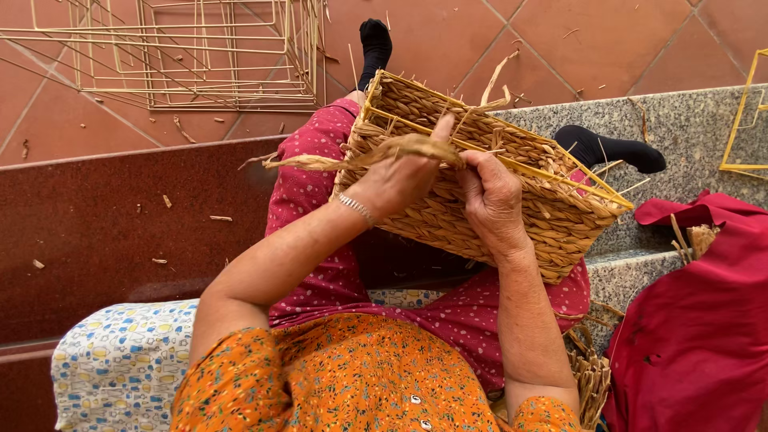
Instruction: The person weaves a rectangular basket by hand, interlacing dried plant strips through a pre-formed frame. They repeatedly pull and tuck the strips to build up the basket walls, occasionally adjusting the frame and trimming excess material.
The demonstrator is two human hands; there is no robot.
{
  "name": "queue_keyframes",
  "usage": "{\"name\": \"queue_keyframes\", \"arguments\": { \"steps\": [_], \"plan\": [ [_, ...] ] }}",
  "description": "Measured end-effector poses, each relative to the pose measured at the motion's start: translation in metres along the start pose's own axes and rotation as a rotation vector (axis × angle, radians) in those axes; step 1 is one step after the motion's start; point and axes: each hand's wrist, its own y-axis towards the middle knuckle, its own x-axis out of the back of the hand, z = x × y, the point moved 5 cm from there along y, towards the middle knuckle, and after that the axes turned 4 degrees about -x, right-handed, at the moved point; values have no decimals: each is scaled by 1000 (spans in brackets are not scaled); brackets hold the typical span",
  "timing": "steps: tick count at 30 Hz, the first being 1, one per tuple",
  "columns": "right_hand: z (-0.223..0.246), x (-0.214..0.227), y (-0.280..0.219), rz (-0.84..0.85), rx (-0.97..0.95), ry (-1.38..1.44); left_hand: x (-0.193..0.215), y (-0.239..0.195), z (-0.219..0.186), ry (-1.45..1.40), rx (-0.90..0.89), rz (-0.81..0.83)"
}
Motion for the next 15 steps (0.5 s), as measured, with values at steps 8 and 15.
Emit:
{"name": "queue_keyframes", "arguments": {
  "steps": [8,15],
  "plan": [
    [7,-7,10,-114,81,-47,2,-25,16,-557,219,-199],
    [16,-17,17,-66,94,-249,23,-56,-16,-151,-205,-249]
  ]
}}
